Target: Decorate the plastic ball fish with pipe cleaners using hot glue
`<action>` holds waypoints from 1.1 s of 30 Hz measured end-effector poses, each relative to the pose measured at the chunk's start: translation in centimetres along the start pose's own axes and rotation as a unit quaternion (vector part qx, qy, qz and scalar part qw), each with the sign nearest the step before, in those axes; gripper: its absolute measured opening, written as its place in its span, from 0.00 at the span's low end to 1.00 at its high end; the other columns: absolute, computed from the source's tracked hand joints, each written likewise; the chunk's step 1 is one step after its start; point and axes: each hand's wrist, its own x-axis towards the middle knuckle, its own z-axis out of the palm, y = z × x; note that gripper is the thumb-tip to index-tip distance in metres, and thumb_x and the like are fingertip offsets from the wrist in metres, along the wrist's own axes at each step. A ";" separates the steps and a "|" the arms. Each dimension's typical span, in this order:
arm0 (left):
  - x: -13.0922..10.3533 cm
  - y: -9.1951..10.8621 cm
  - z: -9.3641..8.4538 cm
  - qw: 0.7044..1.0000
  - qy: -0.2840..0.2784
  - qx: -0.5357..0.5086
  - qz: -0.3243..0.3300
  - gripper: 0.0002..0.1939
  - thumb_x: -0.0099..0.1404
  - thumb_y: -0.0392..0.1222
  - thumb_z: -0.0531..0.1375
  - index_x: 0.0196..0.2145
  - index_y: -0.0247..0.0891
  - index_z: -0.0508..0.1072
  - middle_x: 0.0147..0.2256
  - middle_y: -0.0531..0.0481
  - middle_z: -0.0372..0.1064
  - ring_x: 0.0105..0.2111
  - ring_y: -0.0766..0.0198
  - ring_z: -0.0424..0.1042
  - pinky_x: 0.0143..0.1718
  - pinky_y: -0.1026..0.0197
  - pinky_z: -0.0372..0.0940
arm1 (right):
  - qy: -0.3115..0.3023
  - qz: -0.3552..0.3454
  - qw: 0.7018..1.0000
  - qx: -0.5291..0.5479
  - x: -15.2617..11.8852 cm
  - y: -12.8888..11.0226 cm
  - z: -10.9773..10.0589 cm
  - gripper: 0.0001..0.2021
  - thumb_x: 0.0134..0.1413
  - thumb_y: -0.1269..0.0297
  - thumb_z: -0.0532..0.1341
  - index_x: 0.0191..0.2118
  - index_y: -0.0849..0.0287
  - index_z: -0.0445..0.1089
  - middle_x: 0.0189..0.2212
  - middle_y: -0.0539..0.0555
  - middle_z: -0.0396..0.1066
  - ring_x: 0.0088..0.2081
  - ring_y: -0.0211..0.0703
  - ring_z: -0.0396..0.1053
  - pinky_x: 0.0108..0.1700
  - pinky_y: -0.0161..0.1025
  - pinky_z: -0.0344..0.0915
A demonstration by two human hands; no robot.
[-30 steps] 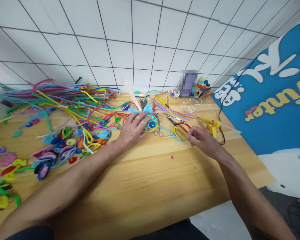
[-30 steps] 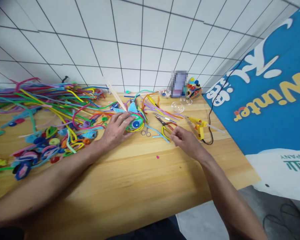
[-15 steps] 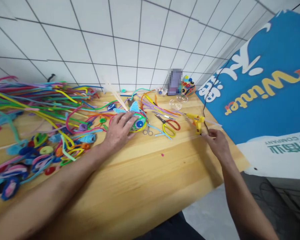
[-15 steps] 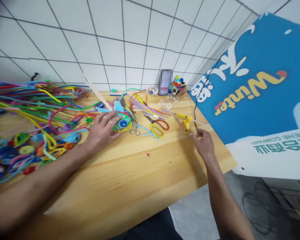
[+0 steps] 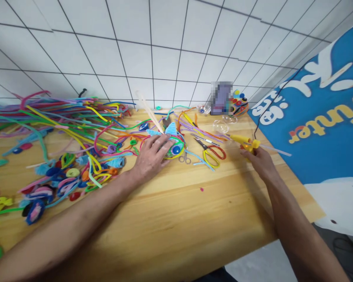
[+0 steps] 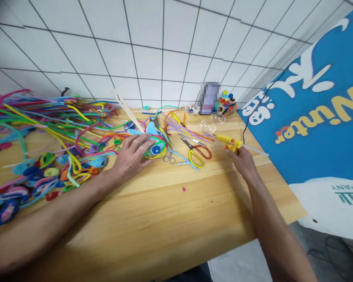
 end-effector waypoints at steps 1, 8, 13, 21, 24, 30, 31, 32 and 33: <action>0.0 0.0 0.0 1.000 -0.007 -0.003 -0.003 0.32 0.69 0.41 0.67 0.69 0.46 0.65 0.65 0.38 0.70 0.63 0.43 0.67 0.65 0.38 0.66 | -0.025 -0.018 0.998 0.047 -0.4 -1.1 -0.1 0.22 0.47 0.44 0.70 0.42 0.56 0.80 0.39 0.57 0.82 0.38 0.52 0.75 0.40 0.46 0.70; 0.1 0.1 -0.1 1.000 0.023 0.003 0.020 0.40 0.71 0.40 0.66 0.74 0.45 0.54 0.65 0.36 0.70 0.64 0.44 0.67 0.64 0.39 0.66 | -0.214 -0.129 0.957 0.150 -2.2 -11.2 0.3 0.17 0.46 0.48 0.76 0.37 0.53 0.82 0.41 0.55 0.84 0.46 0.57 0.79 0.48 0.49 0.76; 0.1 0.1 -0.1 1.000 0.011 0.002 0.002 0.42 0.70 0.41 0.66 0.75 0.46 0.53 0.66 0.36 0.69 0.64 0.44 0.68 0.65 0.39 0.65 | -0.318 -0.172 0.923 0.131 -1.7 -13.8 1.8 0.22 0.51 0.40 0.73 0.38 0.55 0.81 0.33 0.53 0.79 0.33 0.48 0.75 0.35 0.43 0.72; 0.1 0.3 -0.2 1.000 0.029 0.011 0.007 0.47 0.72 0.42 0.66 0.78 0.42 0.45 0.64 0.34 0.70 0.63 0.44 0.69 0.64 0.41 0.66 | -0.282 -0.243 0.927 0.045 -2.5 -13.7 3.0 0.19 0.59 0.43 0.68 0.34 0.55 0.80 0.22 0.49 0.69 0.27 0.42 0.65 0.27 0.37 0.62; 0.0 0.3 -0.1 1.000 0.025 0.005 0.001 0.46 0.72 0.43 0.66 0.78 0.42 0.46 0.65 0.35 0.70 0.63 0.43 0.69 0.65 0.40 0.65 | -0.275 -0.250 0.928 0.033 -2.9 -14.1 3.2 0.18 0.61 0.45 0.67 0.37 0.56 0.82 0.23 0.49 0.70 0.28 0.43 0.66 0.28 0.37 0.62; -0.1 0.1 0.0 1.000 0.008 0.008 -0.002 0.46 0.70 0.41 0.66 0.77 0.42 0.48 0.65 0.35 0.70 0.64 0.43 0.68 0.66 0.40 0.64 | -0.264 -0.270 0.926 0.014 -3.3 -14.1 3.7 0.16 0.61 0.46 0.67 0.35 0.54 0.80 0.24 0.50 0.71 0.31 0.47 0.69 0.32 0.40 0.65; -0.1 0.1 0.0 1.000 0.003 0.008 -0.005 0.45 0.70 0.41 0.66 0.77 0.42 0.48 0.66 0.35 0.69 0.64 0.43 0.68 0.66 0.40 0.64 | -0.261 -0.274 0.925 0.012 -3.3 -14.0 3.7 0.16 0.61 0.46 0.67 0.34 0.55 0.79 0.24 0.50 0.71 0.31 0.47 0.69 0.32 0.40 0.65; -0.1 0.1 0.0 1.000 0.000 0.009 -0.006 0.44 0.70 0.42 0.66 0.77 0.42 0.49 0.66 0.35 0.69 0.64 0.43 0.68 0.66 0.40 0.64 | -0.259 -0.278 0.925 0.008 -3.3 -13.9 3.8 0.17 0.61 0.46 0.67 0.33 0.55 0.78 0.24 0.50 0.70 0.30 0.46 0.69 0.32 0.39 0.64; -0.1 0.1 0.0 1.000 -0.001 0.011 -0.006 0.44 0.71 0.42 0.66 0.76 0.42 0.50 0.66 0.35 0.69 0.64 0.43 0.68 0.66 0.40 0.64 | -0.259 -0.280 0.925 0.004 -3.4 -13.8 3.8 0.17 0.61 0.45 0.66 0.33 0.55 0.77 0.24 0.50 0.70 0.30 0.45 0.68 0.31 0.39 0.64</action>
